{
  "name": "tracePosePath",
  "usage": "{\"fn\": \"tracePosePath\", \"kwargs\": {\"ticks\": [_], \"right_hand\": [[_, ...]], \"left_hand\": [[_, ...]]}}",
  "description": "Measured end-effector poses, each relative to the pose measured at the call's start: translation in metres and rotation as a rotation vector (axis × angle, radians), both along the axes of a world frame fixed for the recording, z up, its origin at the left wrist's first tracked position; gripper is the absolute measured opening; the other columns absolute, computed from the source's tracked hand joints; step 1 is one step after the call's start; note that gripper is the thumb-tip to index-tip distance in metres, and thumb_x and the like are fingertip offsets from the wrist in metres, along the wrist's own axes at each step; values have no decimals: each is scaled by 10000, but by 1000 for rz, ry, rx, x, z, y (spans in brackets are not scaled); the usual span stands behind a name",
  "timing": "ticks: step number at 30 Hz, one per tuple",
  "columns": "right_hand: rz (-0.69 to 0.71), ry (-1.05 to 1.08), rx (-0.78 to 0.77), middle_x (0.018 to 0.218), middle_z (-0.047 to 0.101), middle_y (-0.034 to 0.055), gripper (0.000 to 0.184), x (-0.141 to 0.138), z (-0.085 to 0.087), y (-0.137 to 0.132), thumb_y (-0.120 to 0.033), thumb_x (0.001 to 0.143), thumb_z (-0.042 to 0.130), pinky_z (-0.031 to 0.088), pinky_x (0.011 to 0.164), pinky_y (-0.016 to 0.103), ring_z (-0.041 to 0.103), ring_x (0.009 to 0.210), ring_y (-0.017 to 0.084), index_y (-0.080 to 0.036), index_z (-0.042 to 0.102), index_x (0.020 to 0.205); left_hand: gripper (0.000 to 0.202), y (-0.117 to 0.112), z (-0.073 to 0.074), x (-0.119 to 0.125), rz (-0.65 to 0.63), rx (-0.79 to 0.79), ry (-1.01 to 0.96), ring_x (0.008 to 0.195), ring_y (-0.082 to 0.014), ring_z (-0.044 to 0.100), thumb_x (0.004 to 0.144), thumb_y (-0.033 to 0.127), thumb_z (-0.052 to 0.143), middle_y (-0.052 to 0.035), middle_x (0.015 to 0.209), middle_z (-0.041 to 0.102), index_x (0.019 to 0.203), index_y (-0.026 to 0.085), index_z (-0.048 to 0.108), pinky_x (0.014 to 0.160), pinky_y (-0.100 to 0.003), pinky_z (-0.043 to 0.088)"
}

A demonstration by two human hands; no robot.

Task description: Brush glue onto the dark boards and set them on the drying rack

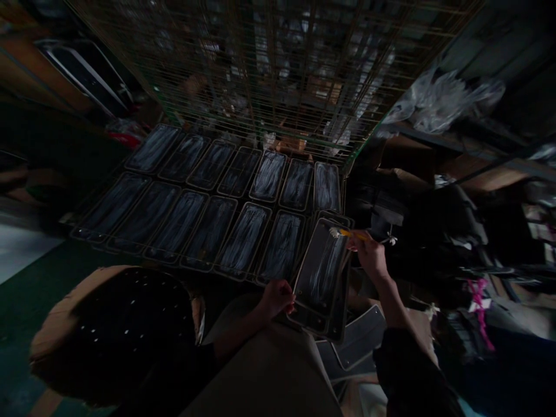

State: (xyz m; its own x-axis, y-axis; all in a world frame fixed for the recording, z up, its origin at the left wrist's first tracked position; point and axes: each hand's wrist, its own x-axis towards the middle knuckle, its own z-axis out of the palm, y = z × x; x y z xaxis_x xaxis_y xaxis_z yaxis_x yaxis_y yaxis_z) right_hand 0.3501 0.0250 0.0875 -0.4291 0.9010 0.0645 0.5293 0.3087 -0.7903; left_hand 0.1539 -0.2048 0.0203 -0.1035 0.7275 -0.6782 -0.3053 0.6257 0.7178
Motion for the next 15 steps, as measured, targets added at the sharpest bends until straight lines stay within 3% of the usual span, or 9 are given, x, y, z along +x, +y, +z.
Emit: {"fn": "tracePosePath", "kwargs": {"ticks": [4, 8, 15], "right_hand": [[37, -102, 127, 824, 711, 49, 342, -12, -6, 0, -407, 970, 392, 556, 699, 301, 692, 738, 192, -202, 581, 1169], [155, -254, 181, 856, 716, 46, 314, -18, -13, -26, -357, 975, 398, 526, 727, 274, 695, 790, 192, -210, 583, 1182], [352, -171, -123, 894, 703, 29, 293, -2, 8, -106, -352, 989, 395, 543, 722, 277, 691, 799, 172, -238, 581, 1183]], "left_hand": [[230, 2, 3, -3, -12, 4, -5, 387, -112, 563, 639, 221, 712, 36, 492, 585, 675, 164, 493, 399, -208, 453], [191, 3, 1, -5, -14, 33, -5, 377, -101, 541, 647, 209, 690, 42, 483, 571, 689, 159, 511, 400, -200, 437], [223, 3, -2, -5, 19, 14, -40, 394, -106, 548, 635, 215, 719, 43, 530, 586, 730, 159, 525, 419, -217, 445]]}}
